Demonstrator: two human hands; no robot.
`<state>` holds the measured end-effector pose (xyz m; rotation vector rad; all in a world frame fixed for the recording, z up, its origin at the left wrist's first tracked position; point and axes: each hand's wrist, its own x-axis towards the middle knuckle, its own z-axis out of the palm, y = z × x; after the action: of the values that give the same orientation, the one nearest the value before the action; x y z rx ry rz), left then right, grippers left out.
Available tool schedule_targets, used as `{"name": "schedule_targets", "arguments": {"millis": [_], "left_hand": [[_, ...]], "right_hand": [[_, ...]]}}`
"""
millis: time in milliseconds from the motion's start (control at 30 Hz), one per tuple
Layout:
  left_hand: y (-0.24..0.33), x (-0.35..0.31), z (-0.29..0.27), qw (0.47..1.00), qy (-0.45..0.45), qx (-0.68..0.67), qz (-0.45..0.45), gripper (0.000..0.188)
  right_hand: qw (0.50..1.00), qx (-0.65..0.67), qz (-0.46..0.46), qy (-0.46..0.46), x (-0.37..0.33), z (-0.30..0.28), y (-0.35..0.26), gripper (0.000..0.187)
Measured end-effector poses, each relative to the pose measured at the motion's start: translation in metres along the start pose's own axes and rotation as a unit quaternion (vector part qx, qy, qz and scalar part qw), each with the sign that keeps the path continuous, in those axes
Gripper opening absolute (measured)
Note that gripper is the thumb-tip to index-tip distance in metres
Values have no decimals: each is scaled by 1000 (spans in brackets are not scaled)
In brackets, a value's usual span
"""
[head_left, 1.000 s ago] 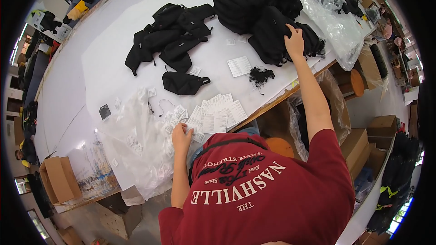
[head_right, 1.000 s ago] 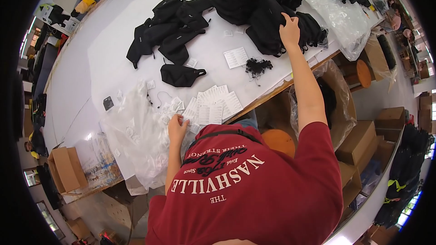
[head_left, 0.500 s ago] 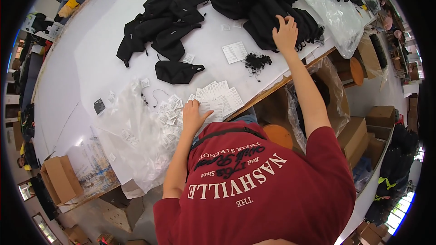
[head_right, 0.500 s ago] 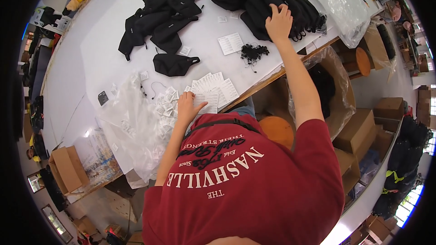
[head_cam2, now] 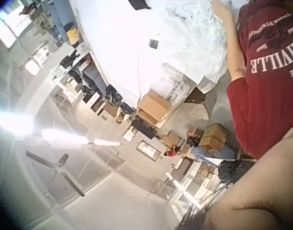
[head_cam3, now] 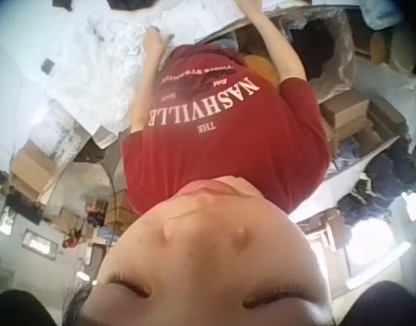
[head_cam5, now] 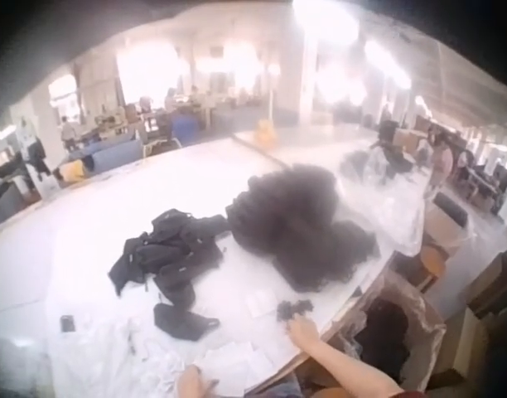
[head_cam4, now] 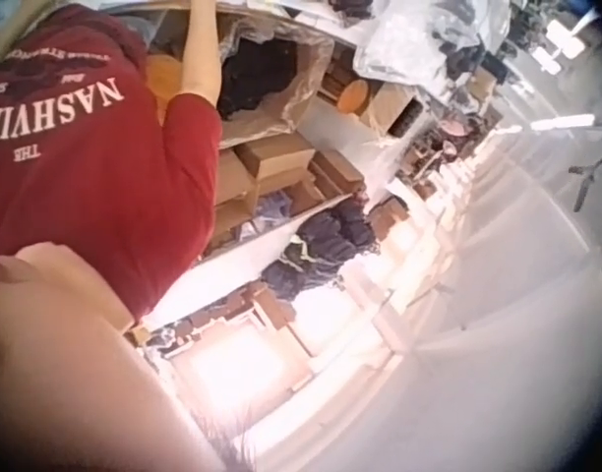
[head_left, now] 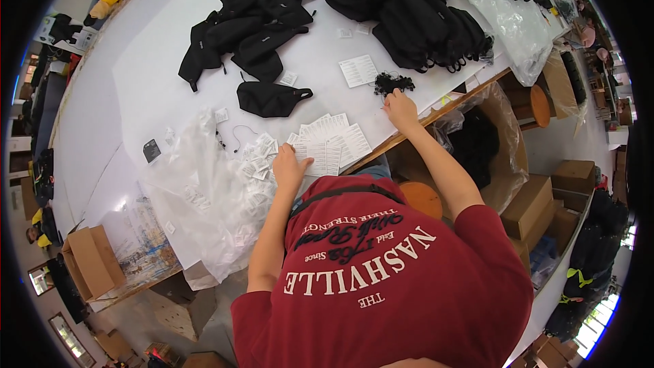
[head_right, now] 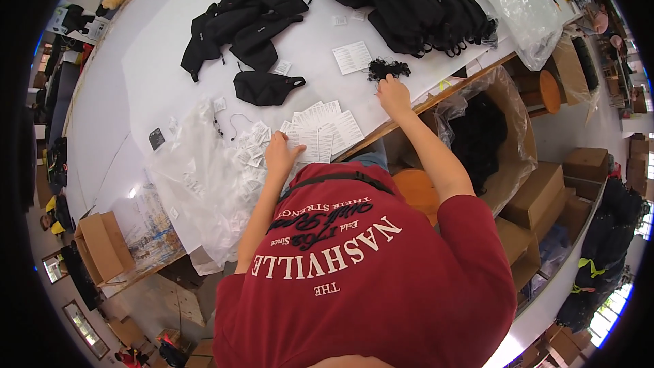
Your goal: Inserting small white cards into black fabric pouches at a warehouse workbench.
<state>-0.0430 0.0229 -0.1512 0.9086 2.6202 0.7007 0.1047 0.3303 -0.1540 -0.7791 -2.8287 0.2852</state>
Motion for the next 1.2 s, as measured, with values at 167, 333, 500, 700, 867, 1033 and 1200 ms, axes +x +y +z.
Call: {"name": "schedule_targets", "arguments": {"millis": [167,333,500,700,867,1033,1200], "left_hand": [[1,-4,-4,998,48,10,-35,58],[-7,0,-2,999,33,-2,-32,57],[-18,6,-11,978,-3,-190,-82,42],[18,6,-64,798,-94,-575,-155,42],[48,1,-88,704,-77,-689,-157,44],[44,1,-89,831,-86,-539,-107,36],[57,-3,-97,749,-86,-647,-118,28]], "right_hand": [[999,19,-25,20,-13,-1,-3,16],[999,11,-13,-38,-1,-1,5,12],[987,138,72,43,22,-43,-6,12],[897,361,138,214,45,-119,2,14],[894,331,120,279,56,-167,-21,14],[906,282,94,302,60,-176,-43,14],[943,224,85,232,73,-183,-49,14]]}}
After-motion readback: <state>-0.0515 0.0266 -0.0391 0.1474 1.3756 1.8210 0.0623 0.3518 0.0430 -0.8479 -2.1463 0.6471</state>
